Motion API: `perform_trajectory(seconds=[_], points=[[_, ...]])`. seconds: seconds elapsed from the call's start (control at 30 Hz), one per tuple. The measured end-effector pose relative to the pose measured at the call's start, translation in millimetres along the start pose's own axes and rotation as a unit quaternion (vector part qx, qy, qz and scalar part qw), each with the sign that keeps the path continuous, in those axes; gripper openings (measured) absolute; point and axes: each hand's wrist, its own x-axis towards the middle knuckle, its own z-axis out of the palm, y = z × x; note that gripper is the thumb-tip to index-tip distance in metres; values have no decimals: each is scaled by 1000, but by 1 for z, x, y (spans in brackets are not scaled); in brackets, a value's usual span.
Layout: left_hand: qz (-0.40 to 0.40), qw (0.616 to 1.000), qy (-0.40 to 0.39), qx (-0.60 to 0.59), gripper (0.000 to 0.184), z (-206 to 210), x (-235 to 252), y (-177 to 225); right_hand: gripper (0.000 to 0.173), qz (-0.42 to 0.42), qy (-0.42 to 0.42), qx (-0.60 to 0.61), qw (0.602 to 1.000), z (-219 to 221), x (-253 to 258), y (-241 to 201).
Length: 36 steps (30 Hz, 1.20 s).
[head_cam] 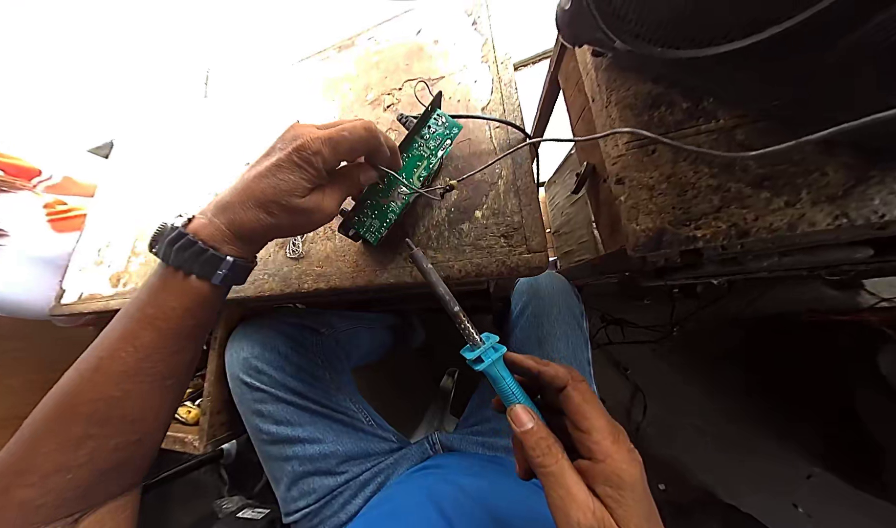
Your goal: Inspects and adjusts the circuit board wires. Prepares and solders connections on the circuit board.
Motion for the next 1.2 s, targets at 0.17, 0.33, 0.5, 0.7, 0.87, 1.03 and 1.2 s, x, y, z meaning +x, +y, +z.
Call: perform_trajectory(seconds=[0.17,0.33,0.5,0.7,0.87,1.03,1.2], points=[[-3,1000,11,9,20,-4,-3,-11,35,1,11,-6,1000,-2,0,-4],[-15,998,47,-37,17,-2,-2,-17,34,12,5,-17,1000,-5,4,-13],[-17,998,53,-13,15,3,7,-3,40,14,4,-72,997,-14,9,-33],[-15,998,57,-25,15,2,5,-1,38,-89,16,-251,964,-35,21,-48],[1,997,83,-2,17,4,-4,-4,33,-127,31,-330,935,-33,29,-74],[7,995,95,12,17,9,-4,-3,30,-161,40,-369,915,-23,39,-82],[20,995,90,39,18,6,-2,-6,25,-196,56,-390,898,-18,54,-86]])
